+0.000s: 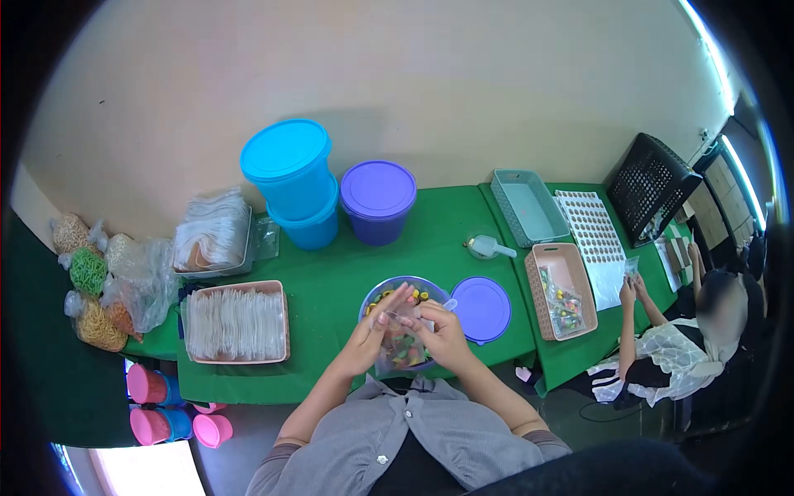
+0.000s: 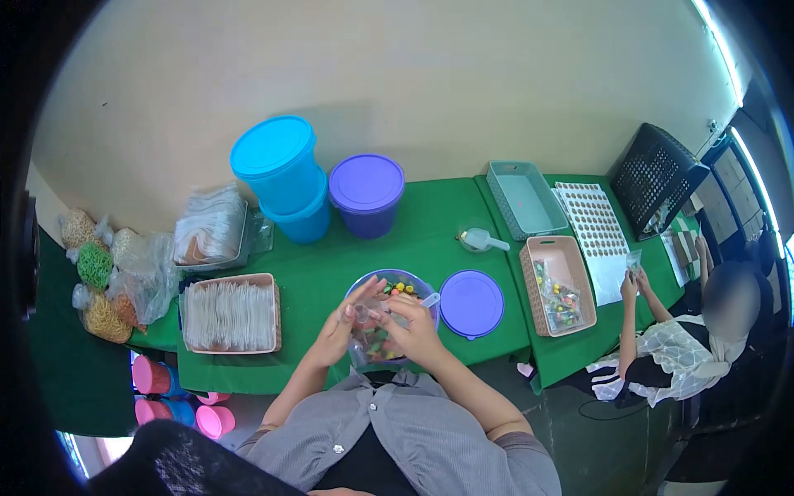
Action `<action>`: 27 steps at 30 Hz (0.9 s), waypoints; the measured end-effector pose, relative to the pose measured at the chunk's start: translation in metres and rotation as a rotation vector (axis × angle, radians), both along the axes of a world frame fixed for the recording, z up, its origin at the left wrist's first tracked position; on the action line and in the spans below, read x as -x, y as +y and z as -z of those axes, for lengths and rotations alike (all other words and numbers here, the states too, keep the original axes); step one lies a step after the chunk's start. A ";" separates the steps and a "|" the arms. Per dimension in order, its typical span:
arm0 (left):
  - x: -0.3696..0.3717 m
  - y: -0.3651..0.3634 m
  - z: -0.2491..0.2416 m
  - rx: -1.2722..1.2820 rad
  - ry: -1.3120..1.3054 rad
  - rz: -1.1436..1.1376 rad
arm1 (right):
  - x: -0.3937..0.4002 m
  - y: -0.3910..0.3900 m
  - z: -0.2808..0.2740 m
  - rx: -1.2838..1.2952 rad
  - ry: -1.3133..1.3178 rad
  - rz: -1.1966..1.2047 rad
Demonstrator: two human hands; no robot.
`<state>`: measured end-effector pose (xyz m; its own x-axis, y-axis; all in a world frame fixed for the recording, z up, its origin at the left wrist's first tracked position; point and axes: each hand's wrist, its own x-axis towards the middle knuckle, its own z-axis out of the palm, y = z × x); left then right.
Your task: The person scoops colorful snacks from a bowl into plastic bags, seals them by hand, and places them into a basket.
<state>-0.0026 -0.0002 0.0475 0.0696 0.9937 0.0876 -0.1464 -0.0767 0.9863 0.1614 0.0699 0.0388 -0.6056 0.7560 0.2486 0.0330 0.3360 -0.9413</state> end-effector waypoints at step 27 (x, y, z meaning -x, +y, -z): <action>-0.004 0.036 0.100 0.179 -0.032 -0.377 | 0.013 0.026 0.071 0.442 0.262 0.311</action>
